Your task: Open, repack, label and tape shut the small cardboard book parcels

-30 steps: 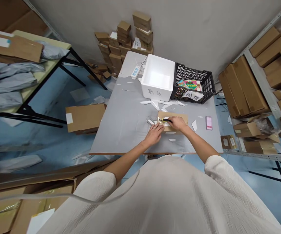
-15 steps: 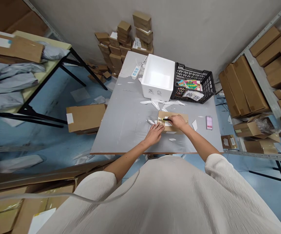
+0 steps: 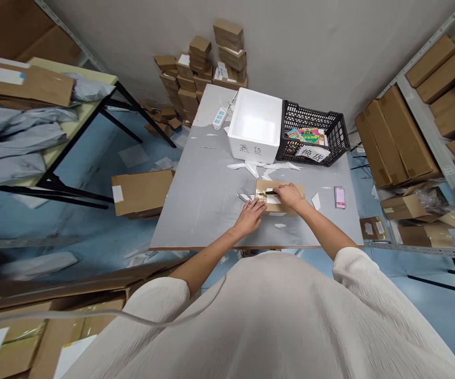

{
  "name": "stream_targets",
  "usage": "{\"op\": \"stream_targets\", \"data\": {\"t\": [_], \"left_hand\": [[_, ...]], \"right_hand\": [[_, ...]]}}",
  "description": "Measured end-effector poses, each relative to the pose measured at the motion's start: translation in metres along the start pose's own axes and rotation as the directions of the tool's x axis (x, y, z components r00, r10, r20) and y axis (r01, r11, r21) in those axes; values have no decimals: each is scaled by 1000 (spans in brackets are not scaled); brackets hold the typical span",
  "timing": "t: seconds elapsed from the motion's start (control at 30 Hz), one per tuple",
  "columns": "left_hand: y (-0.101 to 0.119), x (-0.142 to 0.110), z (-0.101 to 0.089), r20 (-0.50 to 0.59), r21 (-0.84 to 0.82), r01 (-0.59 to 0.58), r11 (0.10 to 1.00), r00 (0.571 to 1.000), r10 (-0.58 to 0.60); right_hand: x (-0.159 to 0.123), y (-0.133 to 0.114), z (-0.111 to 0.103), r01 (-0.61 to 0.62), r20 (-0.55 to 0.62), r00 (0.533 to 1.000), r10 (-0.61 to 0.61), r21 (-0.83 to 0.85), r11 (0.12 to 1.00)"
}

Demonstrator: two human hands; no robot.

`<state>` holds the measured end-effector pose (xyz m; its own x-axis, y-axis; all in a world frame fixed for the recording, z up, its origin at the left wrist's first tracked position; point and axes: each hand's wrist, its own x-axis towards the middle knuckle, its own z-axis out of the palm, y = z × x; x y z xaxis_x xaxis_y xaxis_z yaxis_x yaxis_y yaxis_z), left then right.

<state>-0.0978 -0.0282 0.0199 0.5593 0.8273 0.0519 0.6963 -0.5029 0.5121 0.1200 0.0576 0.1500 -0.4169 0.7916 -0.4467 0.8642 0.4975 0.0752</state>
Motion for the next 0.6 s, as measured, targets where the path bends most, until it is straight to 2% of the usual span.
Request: {"op": "stream_targets", "data": {"t": [0.33, 0.6], "left_hand": [[-2, 0, 0, 18, 30, 19, 999, 1000, -19], [0, 0, -2, 30, 43, 32, 999, 999, -33]], "right_hand": [[-10, 13, 8, -45, -2, 999, 45, -34, 998], [-13, 14, 8, -45, 5, 999, 46, -30, 999]]}}
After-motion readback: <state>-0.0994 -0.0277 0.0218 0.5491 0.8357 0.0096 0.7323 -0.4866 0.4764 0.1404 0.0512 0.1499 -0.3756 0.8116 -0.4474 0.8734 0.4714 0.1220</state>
